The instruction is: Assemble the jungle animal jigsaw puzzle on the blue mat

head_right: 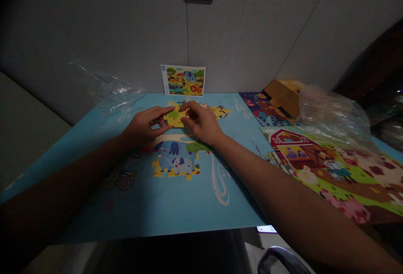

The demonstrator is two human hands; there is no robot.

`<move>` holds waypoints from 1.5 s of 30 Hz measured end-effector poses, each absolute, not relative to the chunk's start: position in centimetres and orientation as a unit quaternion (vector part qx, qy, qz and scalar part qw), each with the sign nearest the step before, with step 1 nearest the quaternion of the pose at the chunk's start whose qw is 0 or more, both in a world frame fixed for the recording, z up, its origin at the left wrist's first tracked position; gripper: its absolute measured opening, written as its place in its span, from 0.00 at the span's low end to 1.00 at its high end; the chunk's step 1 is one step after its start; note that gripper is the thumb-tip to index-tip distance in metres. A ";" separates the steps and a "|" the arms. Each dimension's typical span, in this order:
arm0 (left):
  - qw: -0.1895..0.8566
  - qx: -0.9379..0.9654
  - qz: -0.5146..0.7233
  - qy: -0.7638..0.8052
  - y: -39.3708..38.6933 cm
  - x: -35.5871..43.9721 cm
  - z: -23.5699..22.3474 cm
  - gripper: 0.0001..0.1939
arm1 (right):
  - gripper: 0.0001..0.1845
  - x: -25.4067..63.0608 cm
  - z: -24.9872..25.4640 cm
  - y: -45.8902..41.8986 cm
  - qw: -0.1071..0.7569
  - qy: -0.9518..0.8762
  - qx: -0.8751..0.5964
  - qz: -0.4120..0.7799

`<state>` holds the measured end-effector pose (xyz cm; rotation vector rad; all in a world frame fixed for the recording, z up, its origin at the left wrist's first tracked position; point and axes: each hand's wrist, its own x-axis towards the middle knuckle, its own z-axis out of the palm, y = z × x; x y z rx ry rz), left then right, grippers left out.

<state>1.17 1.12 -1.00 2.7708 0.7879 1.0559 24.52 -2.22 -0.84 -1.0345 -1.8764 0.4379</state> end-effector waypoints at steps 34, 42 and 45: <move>0.107 0.610 0.318 0.718 3.6 0.2 -1.2 0.13 | 0.25 30.4 -0.6 1.2 0.208 -0.516 -0.829 0.046; 0.097 0.595 0.312 0.734 3.6 0.2 -1.1 0.09 | 0.22 29.7 -0.7 1.2 0.224 -0.535 -0.814 0.033; 0.113 0.579 0.324 0.739 3.9 -0.2 -1.1 0.09 | 0.21 29.6 -0.7 1.1 0.234 -0.543 -0.806 0.041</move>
